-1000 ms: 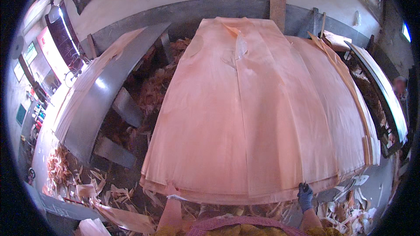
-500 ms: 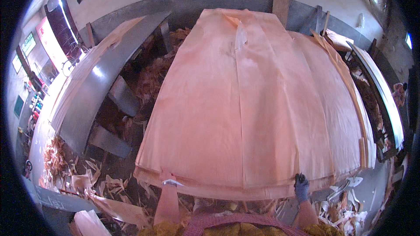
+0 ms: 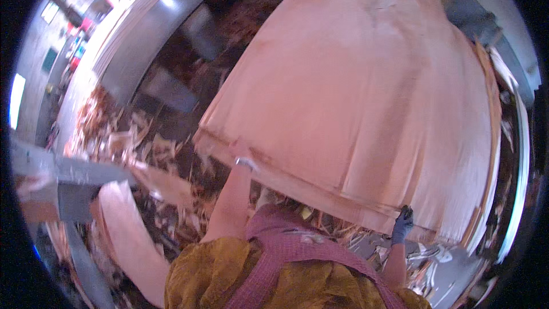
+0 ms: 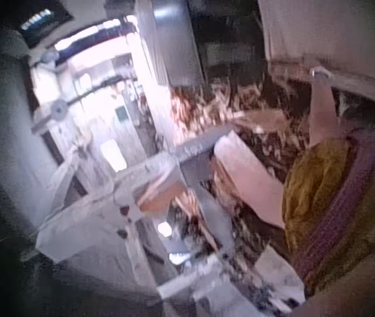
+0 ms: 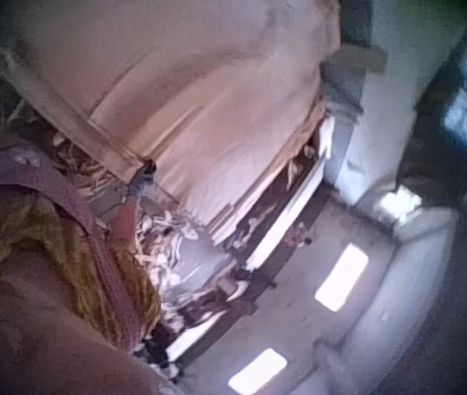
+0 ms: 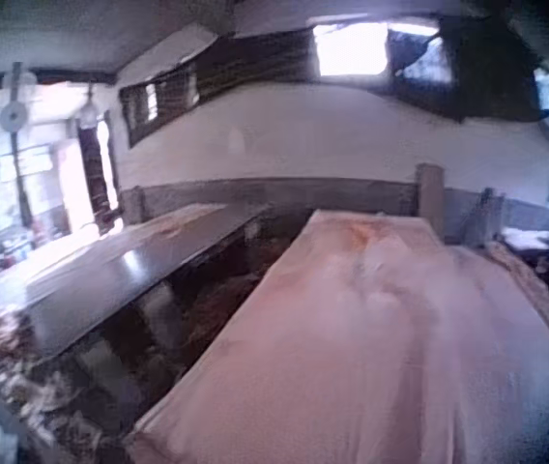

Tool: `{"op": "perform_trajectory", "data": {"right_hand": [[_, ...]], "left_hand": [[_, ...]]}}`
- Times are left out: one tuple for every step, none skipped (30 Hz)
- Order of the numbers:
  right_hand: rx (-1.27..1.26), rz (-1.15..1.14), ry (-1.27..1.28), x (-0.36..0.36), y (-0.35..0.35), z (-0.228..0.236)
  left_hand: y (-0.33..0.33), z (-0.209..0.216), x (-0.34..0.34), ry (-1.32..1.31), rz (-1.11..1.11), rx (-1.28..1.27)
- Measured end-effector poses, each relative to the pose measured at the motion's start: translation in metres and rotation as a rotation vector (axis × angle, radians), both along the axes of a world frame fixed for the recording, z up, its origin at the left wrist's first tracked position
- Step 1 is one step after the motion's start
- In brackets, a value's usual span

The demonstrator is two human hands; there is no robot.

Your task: The person trims and aligns thin sheets of wood veneer on a metal table using a small hand-held blade, then stacks the completed sheets onto a large pile.

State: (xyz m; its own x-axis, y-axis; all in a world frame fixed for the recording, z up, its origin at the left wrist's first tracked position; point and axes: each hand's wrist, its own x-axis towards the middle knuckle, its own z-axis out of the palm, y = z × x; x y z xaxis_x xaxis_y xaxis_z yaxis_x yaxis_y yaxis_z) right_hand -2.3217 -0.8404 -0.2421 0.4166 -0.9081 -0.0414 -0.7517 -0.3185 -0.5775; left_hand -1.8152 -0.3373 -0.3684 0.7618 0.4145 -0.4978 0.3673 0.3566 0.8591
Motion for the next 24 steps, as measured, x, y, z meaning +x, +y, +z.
{"op": "perform_trajectory", "data": {"right_hand": [[0.003,-0.03,0.005,-0.012,0.003,-0.002],[0.006,-0.064,0.011,-0.024,0.005,-0.004],[-0.099,0.029,0.002,-0.022,0.007,-0.007],[-0.06,0.01,-0.019,-0.023,0.01,-0.009],[-0.017,0.004,-0.04,-0.018,0.011,-0.009],[0.028,-0.004,-0.065,-0.013,0.011,-0.011],[-0.015,-0.008,-0.088,-0.026,0.003,-0.03],[-0.056,-0.006,-0.108,-0.034,-0.003,-0.053],[-0.083,0.015,-0.162,-0.023,-0.013,-0.08],[-0.069,0.022,-0.085,-0.017,-0.015,-0.071],[-0.029,0.014,-0.001,-0.013,-0.001,-0.055],[0.005,0.005,0.084,-0.019,0.005,-0.048],[-0.056,0.079,0.134,-0.021,0.009,-0.042],[-0.142,0.113,0.196,-0.04,0.011,-0.039],[-0.225,0.167,0.254,-0.053,0.006,-0.043],[-0.308,0.218,0.318,-0.067,0.002,-0.046],[-0.33,0.25,0.305,-0.066,-0.002,-0.054],[-0.352,0.291,0.28,-0.058,-0.008,-0.064],[-0.378,0.313,0.259,-0.056,-0.01,-0.071],[-0.257,0.282,0.24,-0.049,-0.006,-0.074],[-0.15,0.239,0.214,-0.034,-0.002,-0.069],[-0.045,0.19,0.193,-0.031,0.004,-0.062],[0.076,0.071,0.133,-0.045,-0.003,-0.064],[0.188,-0.055,0.056,-0.057,-0.01,-0.071]], "left_hand": [[-0.021,0.007,-0.002,0.035,-0.011,0.132],[-0.037,0.016,-0.006,0.071,-0.029,0.263],[-0.029,0.016,-0.007,0.13,-0.034,0.345],[-0.028,0.014,-0.004,0.184,-0.054,0.42],[-0.019,0.006,-0.005,0.214,-0.044,0.461],[-0.004,-0.007,-0.005,0.201,-0.013,0.454],[0.009,-0.026,0.003,0.134,0.023,0.388],[0.026,-0.045,0.008,0.036,0.08,0.287],[0.058,-0.061,0.018,-0.083,0.145,0.21],[0.042,-0.058,0.018,-0.05,0.163,0.208],[0.027,-0.043,0.018,-0.014,0.166,0.23],[0.014,-0.031,0.017,0.067,0.16,0.304],[0.003,-0.018,0.015,0.146,0.156,0.379],[-0.017,-0.001,0.013,0.223,0.027,0.469],[-0.027,0.01,0.008,0.297,-0.084,0.558],[-0.04,0.02,0.005,0.369,-0.204,0.644],[-0.026,0.013,0.006,0.381,-0.191,0.584],[0.0,-0.004,0.01,0.387,-0.163,0.526],[0.016,-0.018,0.016,0.385,-0.154,0.464],[0.032,-0.026,0.017,0.353,-0.175,0.4],[0.045,-0.029,0.022,0.309,-0.204,0.325],[0.055,-0.031,0.026,0.27,-0.239,0.245],[0.053,-0.042,0.027,0.243,-0.286,0.137],[0.05,-0.044,0.028,0.206,-0.322,0.034]]}}
